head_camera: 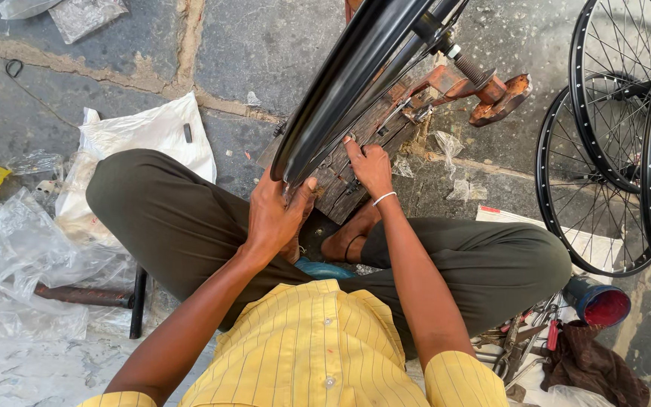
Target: The person is sitting on the ground and working on a bicycle wheel mounted on a truing stand. They use a wrench to tighten the nuts on the rim and adjust the spokes to true the wheel.
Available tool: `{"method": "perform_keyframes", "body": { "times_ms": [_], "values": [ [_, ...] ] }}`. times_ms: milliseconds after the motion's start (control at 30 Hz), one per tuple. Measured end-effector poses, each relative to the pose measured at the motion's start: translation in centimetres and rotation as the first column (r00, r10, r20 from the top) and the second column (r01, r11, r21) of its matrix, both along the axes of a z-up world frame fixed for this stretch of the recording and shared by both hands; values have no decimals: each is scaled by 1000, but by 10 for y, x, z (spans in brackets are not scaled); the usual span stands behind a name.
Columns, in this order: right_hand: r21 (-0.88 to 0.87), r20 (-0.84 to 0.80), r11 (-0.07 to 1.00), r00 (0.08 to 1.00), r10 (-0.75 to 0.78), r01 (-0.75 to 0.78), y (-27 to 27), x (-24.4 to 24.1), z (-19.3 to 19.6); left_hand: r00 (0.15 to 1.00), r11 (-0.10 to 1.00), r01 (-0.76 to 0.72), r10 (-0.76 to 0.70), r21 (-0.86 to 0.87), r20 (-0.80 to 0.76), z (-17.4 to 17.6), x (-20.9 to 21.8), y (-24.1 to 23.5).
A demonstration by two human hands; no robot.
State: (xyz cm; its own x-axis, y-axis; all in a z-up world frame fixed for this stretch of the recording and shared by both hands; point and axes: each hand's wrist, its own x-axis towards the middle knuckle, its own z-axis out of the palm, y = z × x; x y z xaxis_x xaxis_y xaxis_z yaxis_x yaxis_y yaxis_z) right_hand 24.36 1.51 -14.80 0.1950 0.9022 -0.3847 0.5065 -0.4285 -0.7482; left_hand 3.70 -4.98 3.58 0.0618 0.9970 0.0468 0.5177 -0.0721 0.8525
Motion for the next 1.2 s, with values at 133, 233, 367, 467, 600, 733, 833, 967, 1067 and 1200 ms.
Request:
{"method": "perform_keyframes", "body": {
  "times_ms": [133,233,367,467,600,733,833,967,1067,1200],
  "values": [
    [20,-29,1000,1000,-2,3,-1,1,-6,1000,999,-24,24,-41,-9,0,0,2],
    [25,6,1000,1000,-10,10,-2,1,-11,1000,995,-20,21,-99,6,1,0,1],
    [13,32,1000,999,11,-11,-1,3,-14,998,997,-1,6,-78,61,0,0,0],
    [15,16,1000,1000,11,-11,0,3,-12,998,996,3,3,-85,67,1,0,0],
    [15,2,1000,1000,3,-3,0,2,-8,1000,996,-9,11,-93,22,6,1,-1],
    [9,19,1000,1000,-1,1,-1,3,-8,1000,998,-22,21,-59,-14,11,-1,-2],
    [0,26,1000,1000,-6,6,-1,2,-10,1000,1000,-21,22,7,-21,12,-3,-3],
    [20,57,1000,998,1,-2,-2,2,-11,1000,1000,-23,23,-5,3,11,-3,-3],
    [20,24,1000,1000,-9,9,-2,2,-8,999,998,-35,35,-59,-11,10,-3,-3],
    [25,-11,999,1000,-20,20,-2,2,-6,1000,1000,-24,24,-10,-4,7,-5,-4]
  ]
}}
